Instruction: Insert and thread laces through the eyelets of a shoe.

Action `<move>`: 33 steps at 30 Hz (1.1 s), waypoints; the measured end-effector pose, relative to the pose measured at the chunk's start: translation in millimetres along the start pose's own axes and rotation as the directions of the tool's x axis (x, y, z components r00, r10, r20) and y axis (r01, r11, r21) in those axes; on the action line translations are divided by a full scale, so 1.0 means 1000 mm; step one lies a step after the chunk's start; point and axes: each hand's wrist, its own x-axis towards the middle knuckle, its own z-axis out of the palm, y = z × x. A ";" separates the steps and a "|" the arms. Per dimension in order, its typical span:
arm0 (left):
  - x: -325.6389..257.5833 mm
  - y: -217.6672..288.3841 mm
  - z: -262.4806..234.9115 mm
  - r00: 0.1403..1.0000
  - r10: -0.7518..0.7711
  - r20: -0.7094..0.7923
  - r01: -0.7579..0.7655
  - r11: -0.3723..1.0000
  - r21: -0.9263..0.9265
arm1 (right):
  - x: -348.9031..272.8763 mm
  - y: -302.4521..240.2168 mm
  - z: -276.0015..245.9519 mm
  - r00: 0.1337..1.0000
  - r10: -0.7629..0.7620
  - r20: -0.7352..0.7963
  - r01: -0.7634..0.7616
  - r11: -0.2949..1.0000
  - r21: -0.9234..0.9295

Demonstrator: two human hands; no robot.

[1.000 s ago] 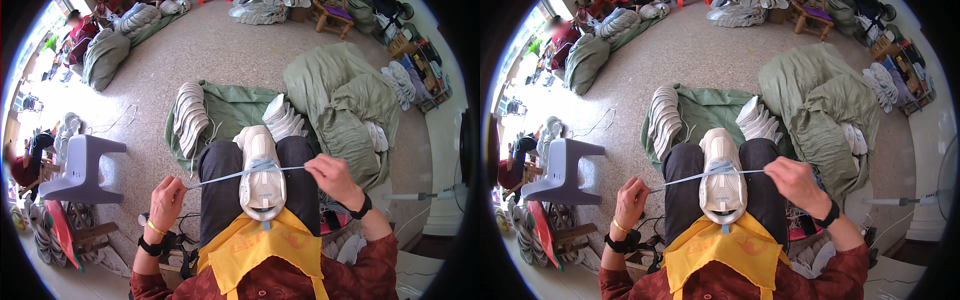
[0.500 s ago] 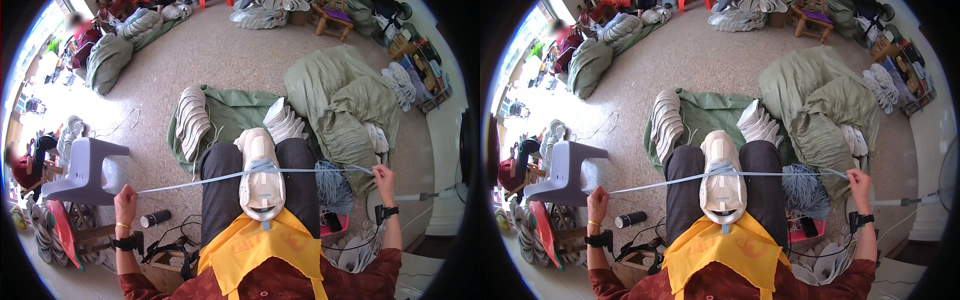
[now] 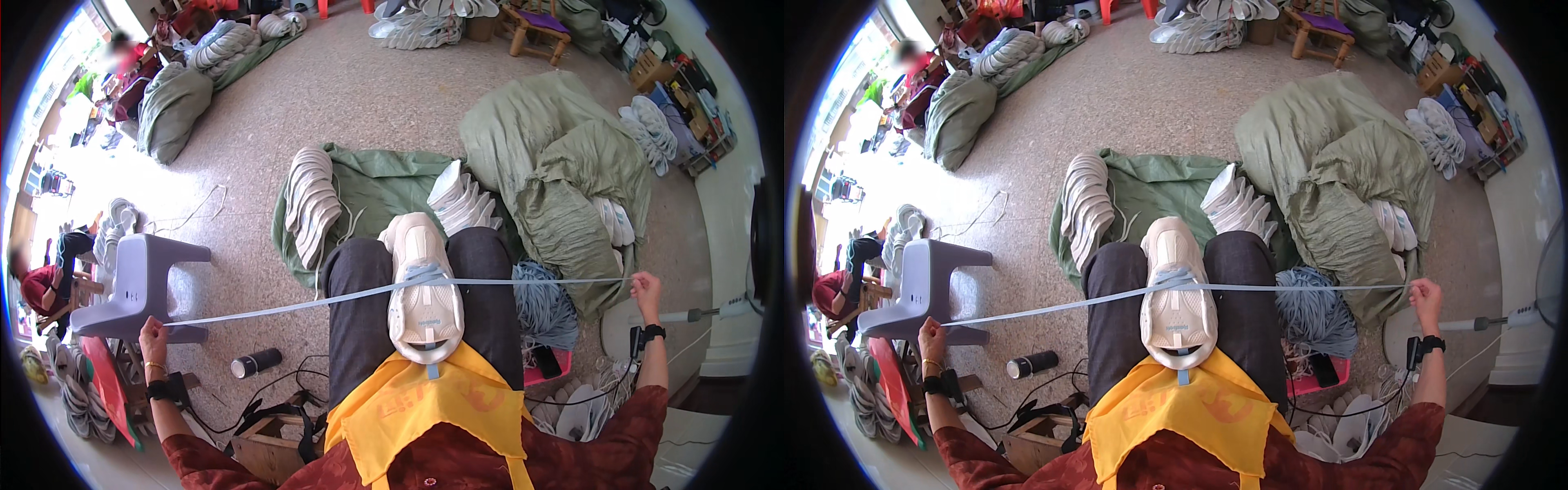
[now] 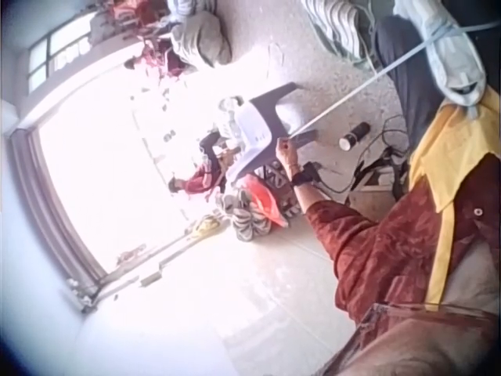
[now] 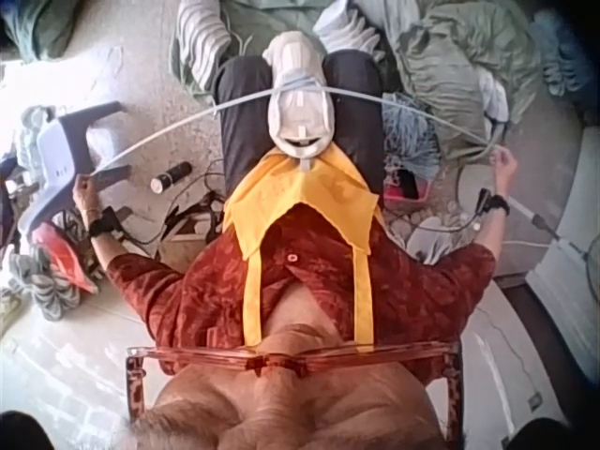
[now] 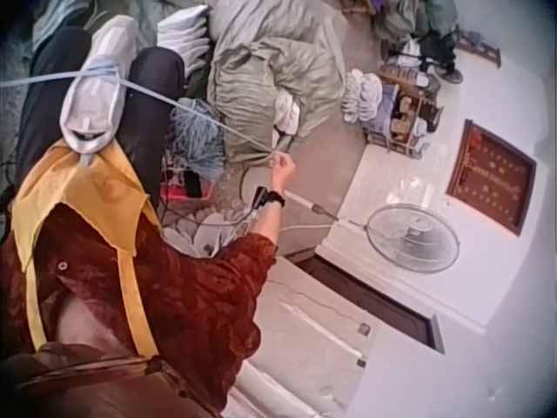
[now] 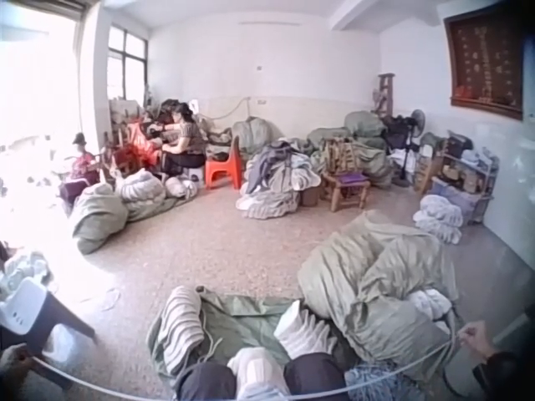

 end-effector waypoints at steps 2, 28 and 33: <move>0.005 -0.006 -0.006 0.999 -0.046 0.004 0.046 0.999 -0.009 | 0.004 0.001 -0.001 1.000 0.005 -0.004 -0.005 1.000 -0.016; 0.002 0.190 0.050 0.898 0.044 0.438 -0.012 0.997 -0.076 | -0.067 -0.215 0.117 0.891 0.066 0.449 -0.402 0.573 0.714; -0.111 0.282 0.098 0.428 0.221 0.876 0.407 0.819 -0.405 | -0.135 -0.330 0.171 0.611 -0.168 0.773 -0.448 0.732 0.514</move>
